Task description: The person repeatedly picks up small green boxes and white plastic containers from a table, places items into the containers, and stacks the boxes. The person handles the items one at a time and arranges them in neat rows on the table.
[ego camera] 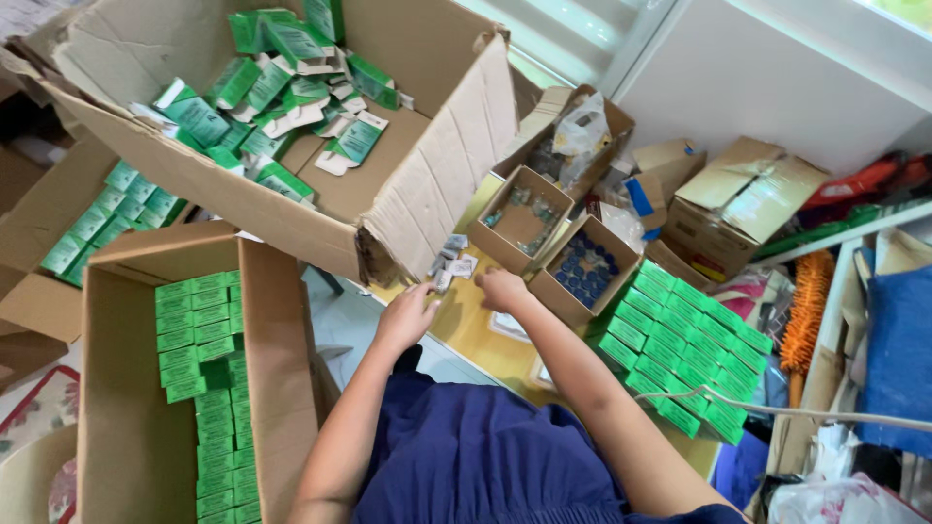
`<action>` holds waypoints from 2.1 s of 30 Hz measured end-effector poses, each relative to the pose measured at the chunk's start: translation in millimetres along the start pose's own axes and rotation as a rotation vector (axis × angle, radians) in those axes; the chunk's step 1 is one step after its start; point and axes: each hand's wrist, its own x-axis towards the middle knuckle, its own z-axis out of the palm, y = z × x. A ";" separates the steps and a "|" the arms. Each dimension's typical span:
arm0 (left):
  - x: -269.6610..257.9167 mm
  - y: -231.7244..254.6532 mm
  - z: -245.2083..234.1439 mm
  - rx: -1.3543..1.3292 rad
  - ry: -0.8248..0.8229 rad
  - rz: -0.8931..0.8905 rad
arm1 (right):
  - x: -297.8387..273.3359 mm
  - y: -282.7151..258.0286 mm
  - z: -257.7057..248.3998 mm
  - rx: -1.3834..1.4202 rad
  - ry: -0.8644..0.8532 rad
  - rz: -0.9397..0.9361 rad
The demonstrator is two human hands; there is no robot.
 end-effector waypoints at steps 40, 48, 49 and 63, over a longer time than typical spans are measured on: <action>61.6 67.7 38.9 -1.416 0.100 -0.254 | -123.2 -19.9 -19.6 0.180 0.243 0.157; 49.5 29.7 56.3 -1.372 0.081 -0.482 | -50.3 14.9 -7.7 0.311 0.460 0.006; 49.6 25.2 53.6 -1.420 0.060 -0.504 | -32.6 26.1 -17.3 0.317 0.543 0.036; 40.3 26.0 1.0 -1.680 -0.293 -0.355 | 97.8 94.5 -86.2 0.316 0.742 0.420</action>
